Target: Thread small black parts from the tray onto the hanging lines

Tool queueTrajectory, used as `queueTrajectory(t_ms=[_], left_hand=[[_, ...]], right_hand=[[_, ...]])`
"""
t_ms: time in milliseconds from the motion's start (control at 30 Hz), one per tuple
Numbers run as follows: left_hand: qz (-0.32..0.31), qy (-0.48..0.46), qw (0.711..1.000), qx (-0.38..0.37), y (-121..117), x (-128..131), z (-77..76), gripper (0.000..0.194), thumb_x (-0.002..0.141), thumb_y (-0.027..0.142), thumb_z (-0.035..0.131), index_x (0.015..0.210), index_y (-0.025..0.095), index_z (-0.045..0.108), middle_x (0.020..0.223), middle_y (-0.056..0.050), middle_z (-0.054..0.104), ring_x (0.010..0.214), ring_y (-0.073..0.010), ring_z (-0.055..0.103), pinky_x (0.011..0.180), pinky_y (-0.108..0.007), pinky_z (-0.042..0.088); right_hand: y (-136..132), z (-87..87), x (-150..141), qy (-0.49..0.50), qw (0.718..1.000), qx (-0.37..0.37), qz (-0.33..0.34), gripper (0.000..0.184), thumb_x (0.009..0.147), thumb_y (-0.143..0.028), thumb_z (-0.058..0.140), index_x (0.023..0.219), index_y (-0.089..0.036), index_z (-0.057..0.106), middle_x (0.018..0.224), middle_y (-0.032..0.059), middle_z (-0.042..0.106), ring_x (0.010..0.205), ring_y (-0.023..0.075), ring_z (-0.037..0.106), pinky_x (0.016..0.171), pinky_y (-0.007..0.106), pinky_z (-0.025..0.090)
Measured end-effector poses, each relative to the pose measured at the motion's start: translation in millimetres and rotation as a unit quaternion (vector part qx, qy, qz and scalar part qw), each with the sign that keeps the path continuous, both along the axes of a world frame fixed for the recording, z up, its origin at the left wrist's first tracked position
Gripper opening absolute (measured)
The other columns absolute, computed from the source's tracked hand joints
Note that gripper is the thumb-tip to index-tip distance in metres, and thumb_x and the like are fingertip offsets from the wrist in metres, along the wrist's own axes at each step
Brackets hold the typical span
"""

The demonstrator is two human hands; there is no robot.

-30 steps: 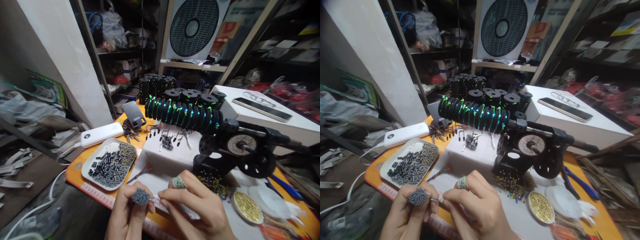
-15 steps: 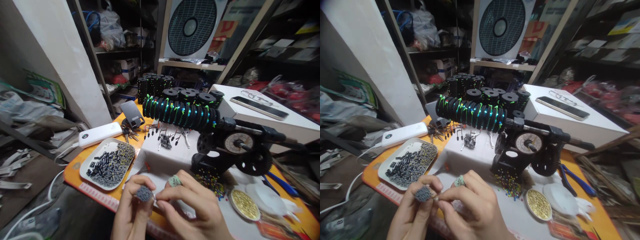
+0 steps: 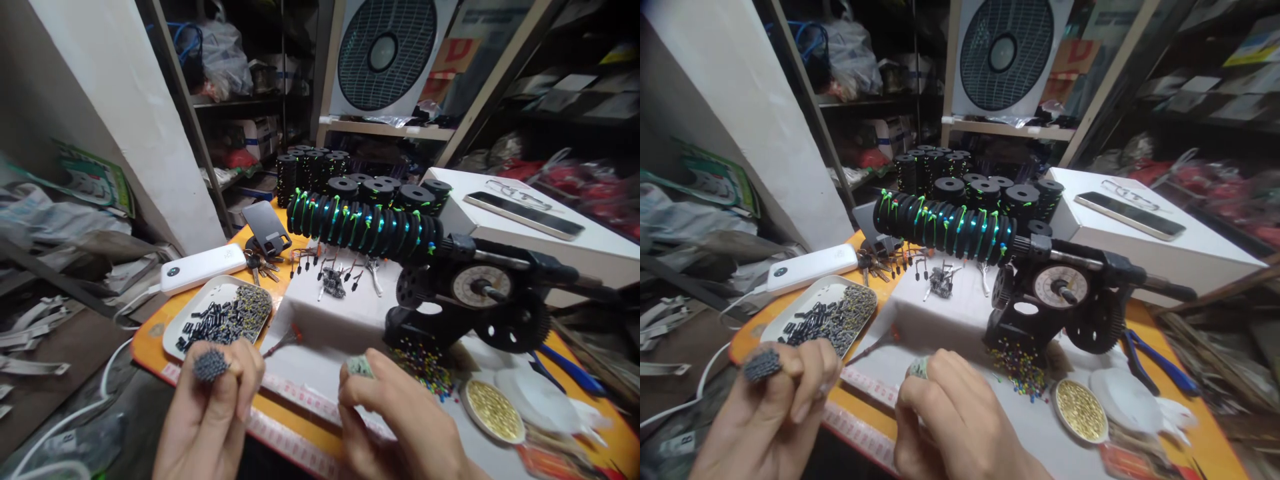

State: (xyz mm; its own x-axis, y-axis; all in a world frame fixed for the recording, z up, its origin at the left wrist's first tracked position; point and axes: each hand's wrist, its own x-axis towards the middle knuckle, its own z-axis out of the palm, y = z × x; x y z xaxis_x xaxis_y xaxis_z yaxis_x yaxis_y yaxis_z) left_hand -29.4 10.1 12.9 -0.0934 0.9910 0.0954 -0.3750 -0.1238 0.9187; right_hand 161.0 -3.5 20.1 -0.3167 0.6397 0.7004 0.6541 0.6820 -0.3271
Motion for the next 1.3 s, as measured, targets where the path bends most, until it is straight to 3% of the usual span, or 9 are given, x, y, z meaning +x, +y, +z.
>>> queueTrajectory(t_ms=[133, 300, 400, 567, 733, 867, 933, 1167, 1300], left_hand=[[-0.053, 0.227, 0.972, 0.036, 25.9, -27.6, -3.8, 0.009, 0.091, 0.030, 0.066, 0.087, 0.025, 0.071, 0.092, -0.002, 0.067, 0.090, -0.0218, 0.062, 0.081, -0.028, 0.047], [-0.165, 0.535, 0.821, 0.113, 55.4, -32.4, -0.2, 0.042, 0.093, 0.009, 0.036, 0.121, 0.019, 0.066, 0.103, -0.009, 0.069, 0.096, -0.0282, 0.064, 0.085, -0.041, 0.048], [-0.171, 0.601, 0.766, 0.151, 60.5, -25.1, 4.2, 0.055, 0.085, 0.000, 0.029, 0.125, 0.014, 0.063, 0.112, -0.014, 0.064, 0.105, -0.0309, 0.062, 0.089, -0.047, 0.048], [-0.172, 0.628, 0.752, 0.101, 59.7, -10.0, 3.4, 0.027, 0.093, 0.024, 0.048, 0.110, 0.012, 0.066, 0.105, -0.016, 0.059, 0.099, -0.0363, 0.061, 0.087, -0.054, 0.047], [-0.156, 0.601, 0.778, 0.099, 55.3, -0.7, -4.1, 0.022, 0.095, 0.022, 0.046, 0.084, 0.018, 0.064, 0.093, -0.010, 0.060, 0.084, -0.0290, 0.063, 0.077, -0.045, 0.048], [-0.108, 0.366, 0.924, 0.037, 36.4, 8.8, -8.7, 0.011, 0.091, 0.029, 0.057, 0.083, 0.023, 0.061, 0.087, -0.003, 0.064, 0.087, -0.0220, 0.064, 0.077, -0.031, 0.051], [-0.094, 0.226, 0.969, -0.026, 24.7, 14.8, -11.9, 0.010, 0.086, 0.031, 0.067, 0.084, 0.022, 0.063, 0.086, -0.002, 0.069, 0.087, -0.0211, 0.066, 0.078, -0.029, 0.053], [-0.077, 0.131, 0.986, -0.064, 3.1, 34.3, -14.4, 0.013, 0.077, 0.030, 0.080, 0.070, 0.023, 0.071, 0.066, 0.003, 0.068, 0.060, -0.0143, 0.060, 0.057, -0.021, 0.048], [-0.061, 0.092, 0.991, -0.069, -1.5, 41.4, -14.2, 0.016, 0.075, 0.029, 0.082, 0.067, 0.025, 0.069, 0.066, 0.005, 0.064, 0.064, -0.0145, 0.061, 0.060, -0.020, 0.048]], right_hand=[[0.1, -3.7, 0.2, 0.009, 1.000, -0.008, 0.012, 0.017, 0.085, -0.003, 0.055, 0.089, -0.019, 0.054, 0.068, 0.0015, 0.051, 0.063, 0.0149, 0.048, 0.054, 0.026, 0.042], [4.4, -3.7, 4.8, 0.009, 0.999, -0.026, 0.032, 0.011, 0.089, -0.006, 0.059, 0.089, -0.017, 0.063, 0.067, 0.0013, 0.048, 0.061, 0.0143, 0.045, 0.052, 0.026, 0.037], [3.2, -1.2, 7.2, 0.018, 0.998, -0.048, 0.029, 0.012, 0.090, -0.007, 0.061, 0.093, -0.017, 0.067, 0.067, 0.0013, 0.049, 0.060, 0.0142, 0.046, 0.052, 0.027, 0.037], [-0.5, -3.3, 7.1, 0.063, 0.996, -0.061, -0.012, 0.014, 0.091, -0.008, 0.060, 0.097, -0.019, 0.067, 0.069, 0.0023, 0.057, 0.061, 0.0153, 0.053, 0.055, 0.028, 0.042], [1.8, -4.0, 7.0, 0.114, 0.990, -0.082, -0.014, 0.014, 0.090, -0.008, 0.062, 0.096, -0.019, 0.067, 0.072, 0.0018, 0.062, 0.060, 0.0133, 0.055, 0.053, 0.026, 0.045], [3.0, -3.3, 3.8, 0.154, 0.983, -0.095, -0.020, 0.013, 0.089, -0.008, 0.064, 0.091, -0.020, 0.067, 0.073, -0.0003, 0.066, 0.064, 0.0125, 0.056, 0.056, 0.024, 0.046], [2.8, -3.9, 1.3, 0.176, 0.979, -0.104, -0.026, 0.012, 0.088, -0.010, 0.066, 0.090, -0.021, 0.068, 0.075, -0.0005, 0.066, 0.069, 0.0131, 0.057, 0.060, 0.025, 0.047], [4.1, -6.3, -2.5, 0.241, 0.965, -0.099, -0.021, 0.010, 0.085, -0.014, 0.073, 0.090, -0.022, 0.076, 0.076, 0.0023, 0.067, 0.068, 0.0149, 0.062, 0.058, 0.026, 0.050], [3.2, -5.5, -3.3, 0.216, 0.973, -0.079, -0.017, 0.015, 0.085, -0.008, 0.070, 0.094, -0.019, 0.077, 0.074, 0.0032, 0.065, 0.065, 0.0140, 0.060, 0.056, 0.026, 0.050]])
